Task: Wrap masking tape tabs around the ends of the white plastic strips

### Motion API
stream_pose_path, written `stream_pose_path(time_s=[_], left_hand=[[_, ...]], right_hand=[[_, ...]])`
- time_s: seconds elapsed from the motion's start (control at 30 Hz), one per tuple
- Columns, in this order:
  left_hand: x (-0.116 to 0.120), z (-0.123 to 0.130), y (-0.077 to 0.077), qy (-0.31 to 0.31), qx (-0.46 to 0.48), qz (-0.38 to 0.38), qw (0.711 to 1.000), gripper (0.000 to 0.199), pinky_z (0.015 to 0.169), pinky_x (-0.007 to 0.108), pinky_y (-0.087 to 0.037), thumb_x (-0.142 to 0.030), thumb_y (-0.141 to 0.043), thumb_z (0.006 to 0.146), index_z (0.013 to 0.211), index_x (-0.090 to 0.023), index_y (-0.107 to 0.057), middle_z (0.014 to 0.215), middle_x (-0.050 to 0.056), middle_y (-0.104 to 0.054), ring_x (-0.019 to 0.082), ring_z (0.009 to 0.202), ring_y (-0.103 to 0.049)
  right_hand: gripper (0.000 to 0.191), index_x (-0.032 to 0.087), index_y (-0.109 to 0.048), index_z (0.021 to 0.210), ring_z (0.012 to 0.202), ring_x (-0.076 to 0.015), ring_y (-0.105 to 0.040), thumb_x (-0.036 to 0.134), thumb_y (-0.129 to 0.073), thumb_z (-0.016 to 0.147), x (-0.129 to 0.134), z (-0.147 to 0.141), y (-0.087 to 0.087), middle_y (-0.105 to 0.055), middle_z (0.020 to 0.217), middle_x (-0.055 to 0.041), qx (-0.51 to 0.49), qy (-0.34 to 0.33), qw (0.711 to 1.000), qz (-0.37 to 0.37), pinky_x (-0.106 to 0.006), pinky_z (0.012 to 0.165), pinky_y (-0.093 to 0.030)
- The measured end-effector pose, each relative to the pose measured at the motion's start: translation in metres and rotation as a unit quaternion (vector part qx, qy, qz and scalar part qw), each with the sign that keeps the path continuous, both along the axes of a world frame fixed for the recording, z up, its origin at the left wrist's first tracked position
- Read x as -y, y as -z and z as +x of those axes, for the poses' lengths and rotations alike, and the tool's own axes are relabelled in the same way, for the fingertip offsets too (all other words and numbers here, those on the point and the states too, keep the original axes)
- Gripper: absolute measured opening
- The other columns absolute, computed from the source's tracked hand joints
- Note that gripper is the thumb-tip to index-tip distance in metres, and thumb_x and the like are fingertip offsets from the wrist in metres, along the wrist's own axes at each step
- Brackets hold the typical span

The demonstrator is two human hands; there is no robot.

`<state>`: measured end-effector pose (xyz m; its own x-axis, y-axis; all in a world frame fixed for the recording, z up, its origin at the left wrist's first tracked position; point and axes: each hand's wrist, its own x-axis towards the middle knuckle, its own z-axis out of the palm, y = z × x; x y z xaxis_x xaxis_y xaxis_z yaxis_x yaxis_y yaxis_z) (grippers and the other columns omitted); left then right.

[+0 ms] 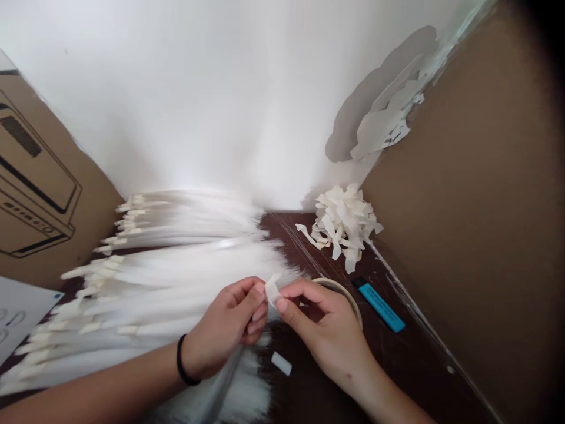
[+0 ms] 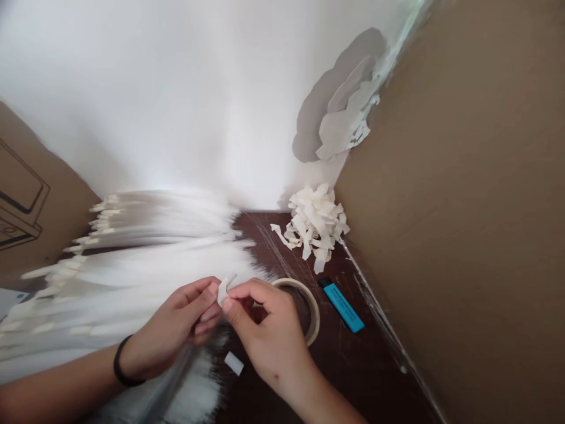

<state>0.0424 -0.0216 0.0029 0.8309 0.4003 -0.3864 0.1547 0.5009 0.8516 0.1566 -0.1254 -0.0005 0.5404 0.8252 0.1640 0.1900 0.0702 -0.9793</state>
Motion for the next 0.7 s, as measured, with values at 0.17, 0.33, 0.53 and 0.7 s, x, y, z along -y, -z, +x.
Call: stream_pose_path(time_s=[0.17,0.33,0.53,0.7], left_hand=[[0.0001,-0.0008,0.0047,0.026,0.003,0.041,0.999,0.039,0.040,0.015,-0.021,-0.051,-0.060,0.083,0.078,-0.015,-0.049,0.053,-0.007,-0.036,0.003,0.045,-0.028],[0.0002,0.0000,0.0035,0.030,0.011,0.037,0.999,0.038,0.040,0.015,-0.020,-0.052,-0.058,0.084,0.081,-0.014,-0.051,0.053,-0.007,-0.036,0.003,0.045,-0.027],[0.0003,-0.0018,0.0019,0.026,-0.005,0.038,0.999,0.038,0.041,0.016,-0.020,-0.052,-0.059,0.083,0.084,-0.015,-0.051,0.050,-0.008,-0.035,0.003,0.044,-0.026],[0.0000,-0.0010,0.0022,0.027,-0.010,0.041,0.999,0.040,0.041,0.016,-0.020,-0.054,-0.059,0.082,0.083,-0.014,-0.052,0.051,-0.008,-0.035,0.004,0.044,-0.026]], right_hand=[[0.007,0.019,-0.065,0.075,0.061,-0.0076,-0.055,0.020,-0.062,0.081,0.0034,-0.0050,0.0008,-0.063,0.069,0.0022,0.031,-0.005,0.999,0.042,-0.016,0.056,-0.042],[0.010,0.019,-0.064,0.074,0.061,-0.0077,-0.055,0.018,-0.060,0.083,0.0044,-0.0043,-0.0012,-0.063,0.068,0.0023,0.040,-0.019,0.998,0.048,-0.017,0.058,-0.041],[0.014,0.019,-0.064,0.073,0.064,-0.0086,-0.056,0.019,-0.058,0.086,0.0064,-0.0039,-0.0046,-0.063,0.071,0.0013,0.030,-0.056,0.997,0.047,-0.020,0.060,-0.041],[0.014,0.019,-0.065,0.074,0.065,-0.0101,-0.057,0.022,-0.058,0.086,0.0087,-0.0039,-0.0044,-0.063,0.069,0.0006,0.043,-0.057,0.996,0.053,-0.022,0.061,-0.042]])
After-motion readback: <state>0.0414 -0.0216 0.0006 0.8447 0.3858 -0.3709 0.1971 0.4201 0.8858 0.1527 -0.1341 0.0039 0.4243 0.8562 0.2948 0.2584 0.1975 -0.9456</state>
